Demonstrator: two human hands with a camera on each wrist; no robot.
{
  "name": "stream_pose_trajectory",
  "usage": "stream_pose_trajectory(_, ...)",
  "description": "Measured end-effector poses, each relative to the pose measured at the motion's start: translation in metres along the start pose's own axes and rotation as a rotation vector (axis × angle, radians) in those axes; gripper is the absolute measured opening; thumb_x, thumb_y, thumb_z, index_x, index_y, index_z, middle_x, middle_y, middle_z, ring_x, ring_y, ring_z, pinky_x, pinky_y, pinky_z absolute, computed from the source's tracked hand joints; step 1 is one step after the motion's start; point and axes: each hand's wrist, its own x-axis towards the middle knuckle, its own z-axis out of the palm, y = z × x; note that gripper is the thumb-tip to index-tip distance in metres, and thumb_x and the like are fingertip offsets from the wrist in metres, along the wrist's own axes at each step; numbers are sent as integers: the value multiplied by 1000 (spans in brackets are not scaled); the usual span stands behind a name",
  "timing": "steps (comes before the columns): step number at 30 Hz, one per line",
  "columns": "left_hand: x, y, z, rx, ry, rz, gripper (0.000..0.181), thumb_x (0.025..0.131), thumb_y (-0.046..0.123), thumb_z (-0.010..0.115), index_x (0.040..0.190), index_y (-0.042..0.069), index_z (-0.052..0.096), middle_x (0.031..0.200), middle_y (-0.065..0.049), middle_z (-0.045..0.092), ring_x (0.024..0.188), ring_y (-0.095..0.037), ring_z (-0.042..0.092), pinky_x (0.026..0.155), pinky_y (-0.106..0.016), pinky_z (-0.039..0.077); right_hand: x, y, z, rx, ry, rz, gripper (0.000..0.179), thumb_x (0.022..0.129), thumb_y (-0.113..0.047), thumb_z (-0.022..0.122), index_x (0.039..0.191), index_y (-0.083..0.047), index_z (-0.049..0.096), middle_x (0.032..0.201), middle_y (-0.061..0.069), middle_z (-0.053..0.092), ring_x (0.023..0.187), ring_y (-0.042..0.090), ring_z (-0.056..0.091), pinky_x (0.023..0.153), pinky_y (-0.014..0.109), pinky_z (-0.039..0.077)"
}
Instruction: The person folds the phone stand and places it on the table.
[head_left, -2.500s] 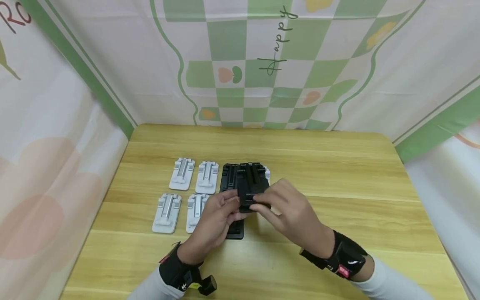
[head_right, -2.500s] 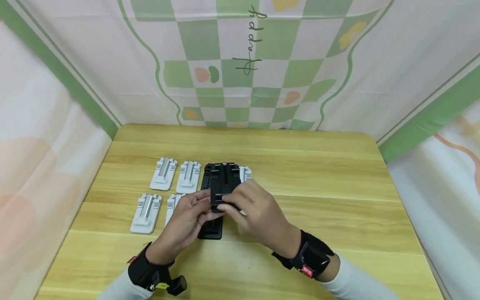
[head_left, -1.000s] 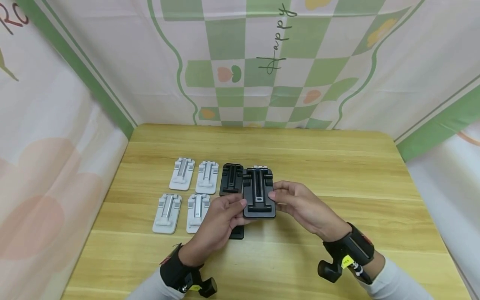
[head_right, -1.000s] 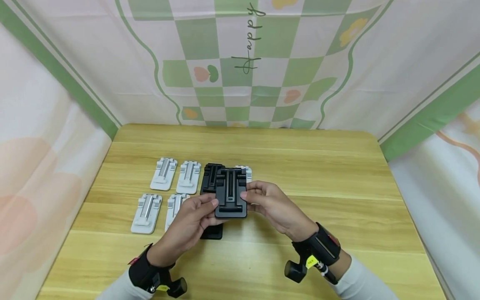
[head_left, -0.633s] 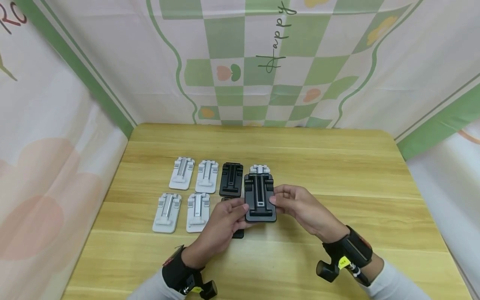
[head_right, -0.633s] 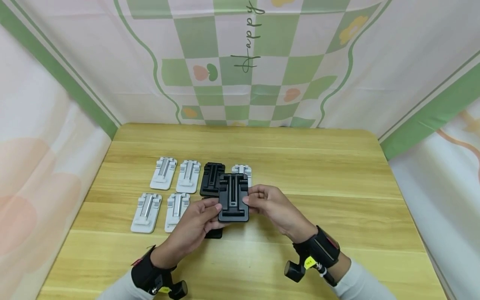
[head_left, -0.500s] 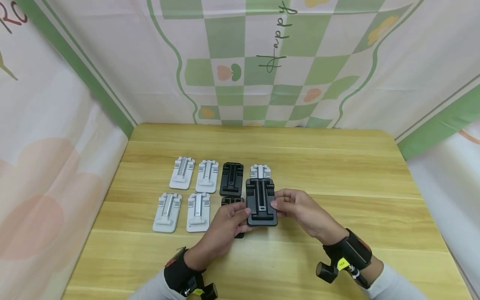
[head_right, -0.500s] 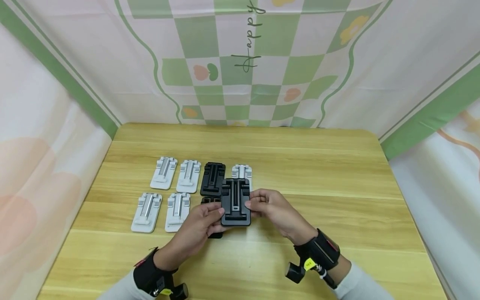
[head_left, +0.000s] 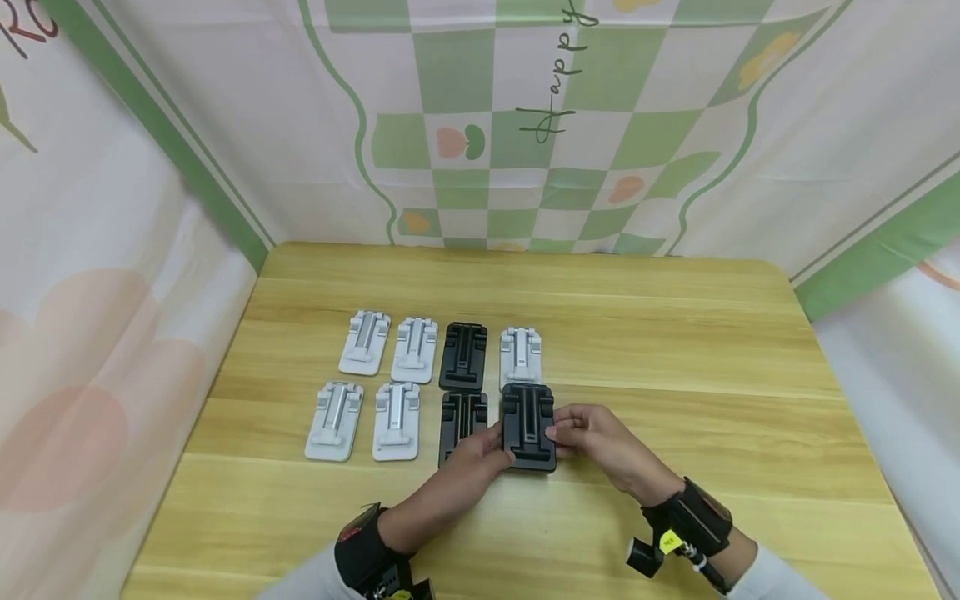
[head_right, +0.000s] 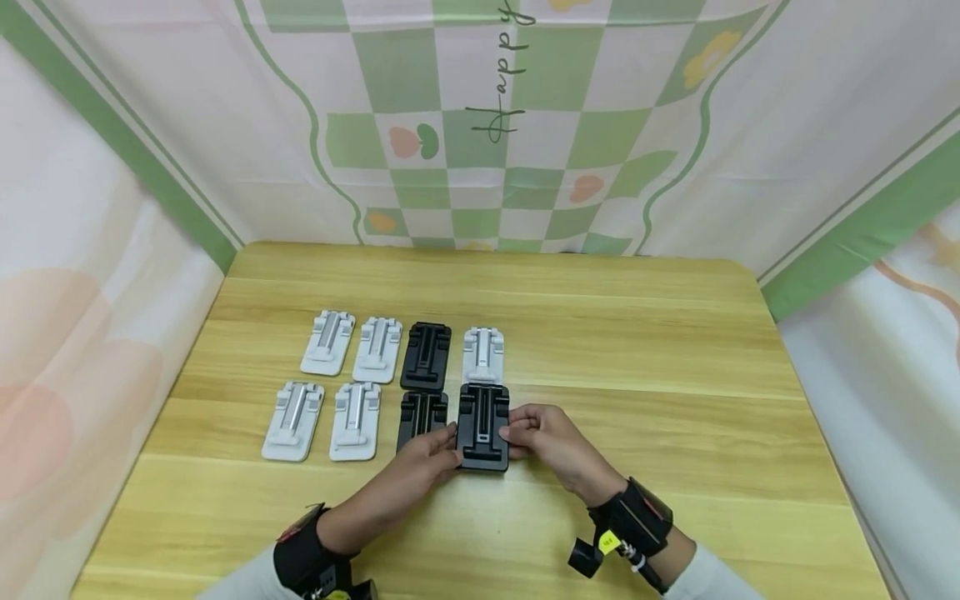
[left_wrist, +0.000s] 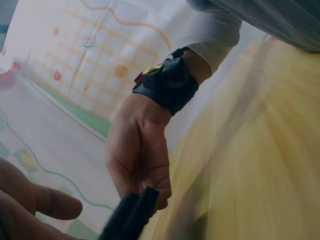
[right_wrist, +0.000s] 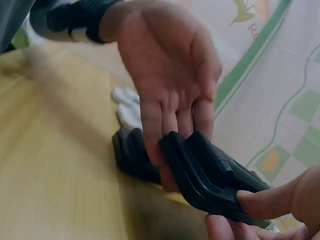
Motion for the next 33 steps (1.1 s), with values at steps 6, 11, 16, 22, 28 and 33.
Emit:
stream_pose_trajectory(6,0,-2,10,177,31,-23,67,97,20,47,151,-8,18,158,-19,25,145,-30,20,118,-51,18,3,8,5,-78,131,-4,33,89,-6,63,116,13,60,95,16,69,84,22,68,78,37,60)
stream_pose_trajectory(11,1,-6,18,222,68,-105,73,96,25,48,152,-8,13,160,-22,14,146,-32,14,118,-53,15,3,14,13,-154,244,-6,28,85,-6,67,109,8,67,90,12,73,76,20,70,69,33,61)
stream_pose_trajectory(16,1,-6,23,277,78,-148,78,96,29,48,152,-9,10,161,-23,7,146,-32,11,118,-53,14,4,17,20,-225,311,-30,23,83,-5,69,102,6,71,87,11,74,69,18,71,63,29,61)
stream_pose_trajectory(22,-1,-10,23,464,7,-176,85,97,38,48,153,-7,3,161,-23,-4,145,-35,12,114,-54,24,2,22,26,-265,314,-50,20,85,1,65,101,10,71,82,12,74,63,18,70,56,28,60)
stream_pose_trajectory(28,-4,-12,22,641,-68,-154,83,99,44,42,152,-9,5,159,-26,-7,142,-38,19,109,-51,36,-3,26,29,-282,301,-68,20,86,4,61,102,12,70,79,11,74,64,17,70,56,26,60)
stream_pose_trajectory(33,-2,-10,22,860,-70,-93,74,102,42,35,149,-13,17,157,-32,5,115,-40,55,76,-43,54,0,25,30,-332,320,-78,19,85,4,62,100,11,71,78,10,74,63,16,69,55,23,59)
